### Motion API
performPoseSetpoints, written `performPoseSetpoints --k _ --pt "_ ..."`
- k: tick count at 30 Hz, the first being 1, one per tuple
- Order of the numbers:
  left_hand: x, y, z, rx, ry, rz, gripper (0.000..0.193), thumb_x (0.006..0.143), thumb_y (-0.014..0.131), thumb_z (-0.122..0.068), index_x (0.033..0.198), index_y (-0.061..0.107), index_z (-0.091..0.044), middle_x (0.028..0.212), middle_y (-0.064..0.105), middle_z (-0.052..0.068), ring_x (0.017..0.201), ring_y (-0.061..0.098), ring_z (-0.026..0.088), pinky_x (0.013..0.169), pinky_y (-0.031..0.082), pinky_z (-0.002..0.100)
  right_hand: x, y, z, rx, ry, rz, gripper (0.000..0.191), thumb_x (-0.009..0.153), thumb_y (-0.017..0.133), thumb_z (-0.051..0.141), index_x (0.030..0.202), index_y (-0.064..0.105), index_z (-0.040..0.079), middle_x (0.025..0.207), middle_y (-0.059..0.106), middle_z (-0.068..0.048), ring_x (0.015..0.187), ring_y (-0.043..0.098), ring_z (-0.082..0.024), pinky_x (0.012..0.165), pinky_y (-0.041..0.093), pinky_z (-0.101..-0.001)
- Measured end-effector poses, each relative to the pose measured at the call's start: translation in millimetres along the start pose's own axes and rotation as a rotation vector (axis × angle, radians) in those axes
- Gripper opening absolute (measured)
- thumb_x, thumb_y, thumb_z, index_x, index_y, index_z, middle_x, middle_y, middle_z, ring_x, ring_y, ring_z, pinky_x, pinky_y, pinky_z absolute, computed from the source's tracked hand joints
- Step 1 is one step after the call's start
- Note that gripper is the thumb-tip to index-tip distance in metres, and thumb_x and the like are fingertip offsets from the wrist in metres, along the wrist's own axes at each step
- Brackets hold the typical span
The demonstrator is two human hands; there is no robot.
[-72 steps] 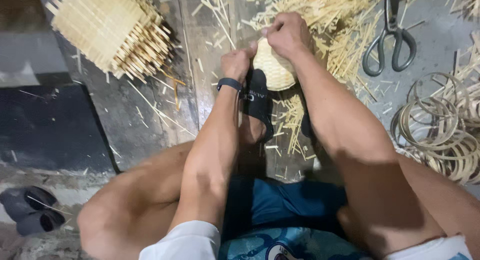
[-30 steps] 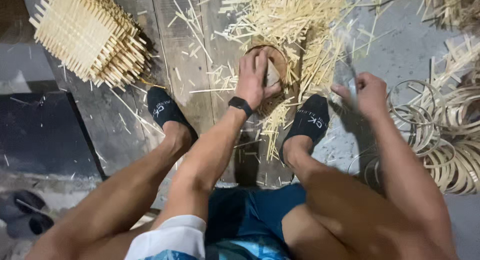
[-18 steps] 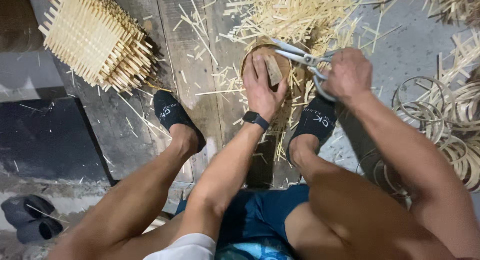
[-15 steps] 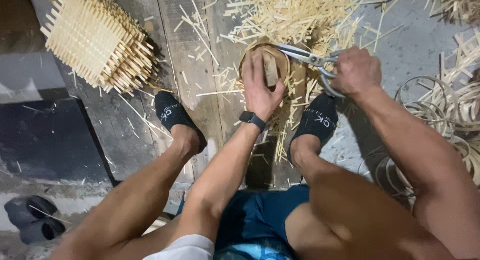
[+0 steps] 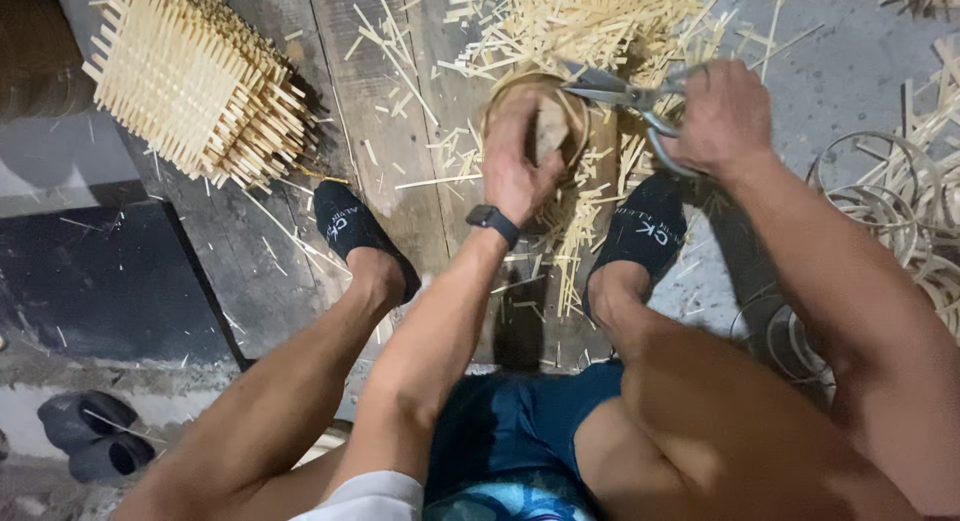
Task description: The person sits on the floor and repeatedly trims the edges of a small woven bamboo basket using shears. They place a wooden block inside the basket for support, cut the protruding bamboo strips, and then place a circular bamboo ring on top of the basket.
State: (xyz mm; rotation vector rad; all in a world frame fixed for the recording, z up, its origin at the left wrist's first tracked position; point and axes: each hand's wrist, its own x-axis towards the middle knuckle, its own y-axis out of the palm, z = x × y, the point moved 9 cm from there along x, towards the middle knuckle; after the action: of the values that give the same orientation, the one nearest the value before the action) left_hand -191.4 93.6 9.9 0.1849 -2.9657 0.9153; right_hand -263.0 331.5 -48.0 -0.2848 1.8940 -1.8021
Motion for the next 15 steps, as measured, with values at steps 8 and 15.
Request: performPoseSetpoints --k 8,15 --pt "7 2 5 0.125 0.004 0.178 0.075 0.067 0.078 0.000 0.138 0.060 -0.013 0.134 0.060 0.016 0.131 0.051 0.038 0.117 0.040 0.044 -2 23 -7 0.143 0.103 0.251 0.045 0.095 0.071 0.042 0.106 0.075 -0.001 0.103 0.064 -0.018 0.100 0.061 -0.030 0.082 0.054 -0.0479" --pt "10 11 -2 0.177 0.054 0.336 0.077 0.065 0.080 -0.005 0.139 0.063 -0.020 0.144 0.052 0.017 0.137 0.045 0.041 0.120 0.040 0.047 3 1 2 0.059 0.032 -0.042 0.046 0.081 0.076 0.043 0.095 0.075 -0.001 0.102 0.063 -0.016 0.101 0.060 -0.030 0.087 0.054 -0.0424"
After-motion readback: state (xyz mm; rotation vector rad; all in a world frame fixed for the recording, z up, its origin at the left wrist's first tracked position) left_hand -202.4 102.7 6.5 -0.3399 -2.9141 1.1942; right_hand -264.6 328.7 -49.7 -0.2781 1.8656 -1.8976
